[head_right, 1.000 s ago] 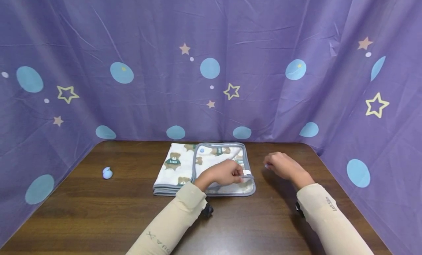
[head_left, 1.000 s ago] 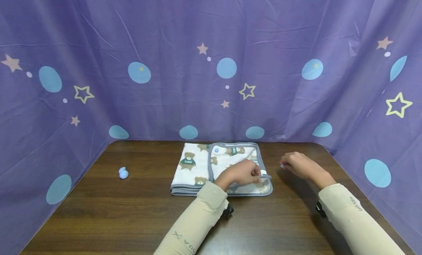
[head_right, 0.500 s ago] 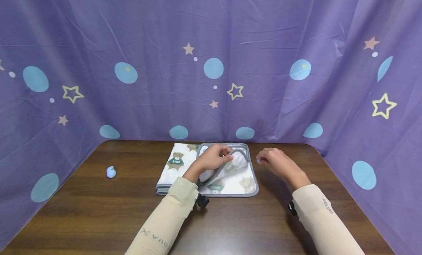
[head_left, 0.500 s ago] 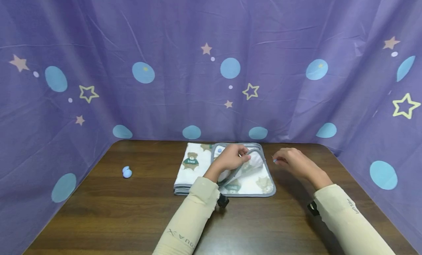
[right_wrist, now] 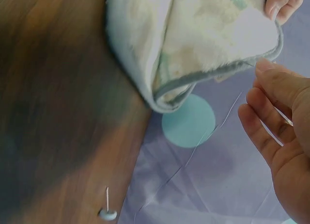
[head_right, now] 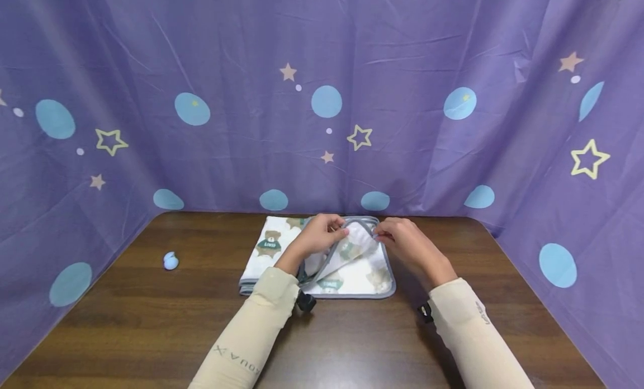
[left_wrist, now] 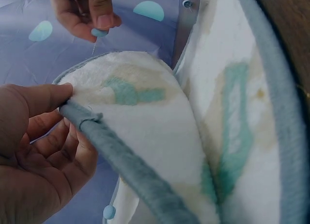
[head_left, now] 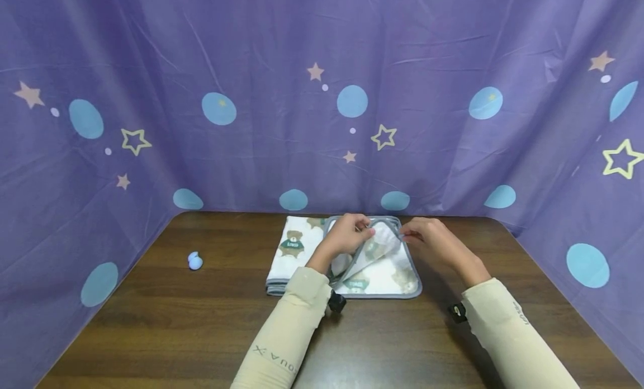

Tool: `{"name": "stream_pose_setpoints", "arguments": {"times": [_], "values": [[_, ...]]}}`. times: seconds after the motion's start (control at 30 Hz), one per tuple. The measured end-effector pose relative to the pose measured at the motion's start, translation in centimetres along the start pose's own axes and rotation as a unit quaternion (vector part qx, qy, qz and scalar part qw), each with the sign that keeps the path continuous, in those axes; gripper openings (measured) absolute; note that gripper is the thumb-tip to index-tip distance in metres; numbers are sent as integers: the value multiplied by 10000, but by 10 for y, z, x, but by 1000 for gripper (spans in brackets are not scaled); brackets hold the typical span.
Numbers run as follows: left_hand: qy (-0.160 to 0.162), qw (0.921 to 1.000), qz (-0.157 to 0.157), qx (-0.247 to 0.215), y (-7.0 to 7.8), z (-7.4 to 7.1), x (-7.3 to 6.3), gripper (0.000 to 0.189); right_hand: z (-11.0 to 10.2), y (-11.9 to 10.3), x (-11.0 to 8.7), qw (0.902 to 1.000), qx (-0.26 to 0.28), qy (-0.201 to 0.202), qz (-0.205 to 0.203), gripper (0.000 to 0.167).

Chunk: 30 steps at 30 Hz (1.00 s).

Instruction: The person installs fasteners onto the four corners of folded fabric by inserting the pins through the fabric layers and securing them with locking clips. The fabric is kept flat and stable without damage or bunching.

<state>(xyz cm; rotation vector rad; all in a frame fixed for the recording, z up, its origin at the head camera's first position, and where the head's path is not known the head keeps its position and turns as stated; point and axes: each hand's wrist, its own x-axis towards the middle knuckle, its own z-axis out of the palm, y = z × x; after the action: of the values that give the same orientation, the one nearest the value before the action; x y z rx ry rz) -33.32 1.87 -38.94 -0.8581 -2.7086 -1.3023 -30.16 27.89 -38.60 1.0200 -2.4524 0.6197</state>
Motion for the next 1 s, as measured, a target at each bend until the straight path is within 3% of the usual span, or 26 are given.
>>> {"name": "stream_pose_setpoints", "arguments": {"times": [0.23,0.53,1.0], "values": [[147,9998,118,-21,0,0,1,25,6,-11,8,9998,134,83,-120,11],[230,9997,82,-15,11,-5,-2,24,9,-21,17,9993,186,161,-293,14],[225,9997,2,9,10,-6,-1,22,8,-26,23,9989,229,183,-376,18]]}}
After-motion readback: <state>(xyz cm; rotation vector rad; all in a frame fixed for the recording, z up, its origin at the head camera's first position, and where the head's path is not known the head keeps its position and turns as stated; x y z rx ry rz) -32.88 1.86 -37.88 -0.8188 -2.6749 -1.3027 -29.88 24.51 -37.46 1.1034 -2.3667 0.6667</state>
